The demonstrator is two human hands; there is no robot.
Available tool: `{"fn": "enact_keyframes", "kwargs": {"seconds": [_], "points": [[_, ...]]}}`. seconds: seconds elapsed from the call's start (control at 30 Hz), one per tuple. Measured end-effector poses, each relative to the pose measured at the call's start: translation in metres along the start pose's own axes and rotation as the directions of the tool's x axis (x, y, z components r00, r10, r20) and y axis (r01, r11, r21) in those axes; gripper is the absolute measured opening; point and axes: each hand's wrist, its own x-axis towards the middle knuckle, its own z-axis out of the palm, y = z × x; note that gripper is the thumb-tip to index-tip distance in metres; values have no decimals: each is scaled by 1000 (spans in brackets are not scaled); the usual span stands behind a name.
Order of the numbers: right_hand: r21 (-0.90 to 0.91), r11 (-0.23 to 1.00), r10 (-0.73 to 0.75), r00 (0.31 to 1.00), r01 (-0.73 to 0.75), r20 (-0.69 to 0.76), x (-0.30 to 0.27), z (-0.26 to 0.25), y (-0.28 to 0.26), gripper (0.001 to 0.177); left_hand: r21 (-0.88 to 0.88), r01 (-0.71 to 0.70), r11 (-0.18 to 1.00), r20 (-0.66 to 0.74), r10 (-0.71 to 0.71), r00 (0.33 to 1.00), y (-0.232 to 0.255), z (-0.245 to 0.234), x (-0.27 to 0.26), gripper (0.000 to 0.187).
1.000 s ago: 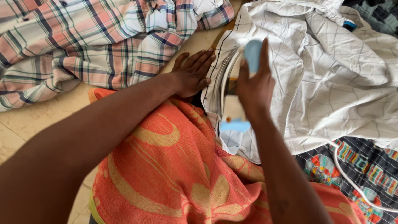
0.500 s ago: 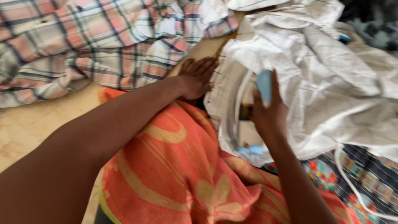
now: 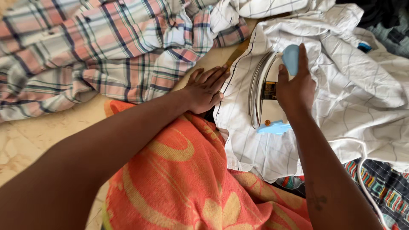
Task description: The person irons a white checkered shirt on a wooden ironing board. They smooth the fabric with one hand while moving the iron with the other, focusing on the front panel and collar area.
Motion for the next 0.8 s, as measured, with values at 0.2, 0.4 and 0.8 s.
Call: {"fn": "enact_keyframes", "kwargs": {"seconds": [0.2, 0.4, 0.8], "points": [[-30, 996, 84, 996, -83, 40, -48, -27, 3, 75, 26, 64, 998, 106, -67, 992, 2, -3, 5, 74], [-52, 990, 134, 990, -132, 45, -93, -44, 13, 74, 14, -16, 1000, 34, 16, 999, -3, 6, 4, 75], [-44, 990, 130, 991, -131, -27, 10, -28, 50, 71, 59, 27, 998, 65, -30, 997, 1, -1, -1, 72]]}}
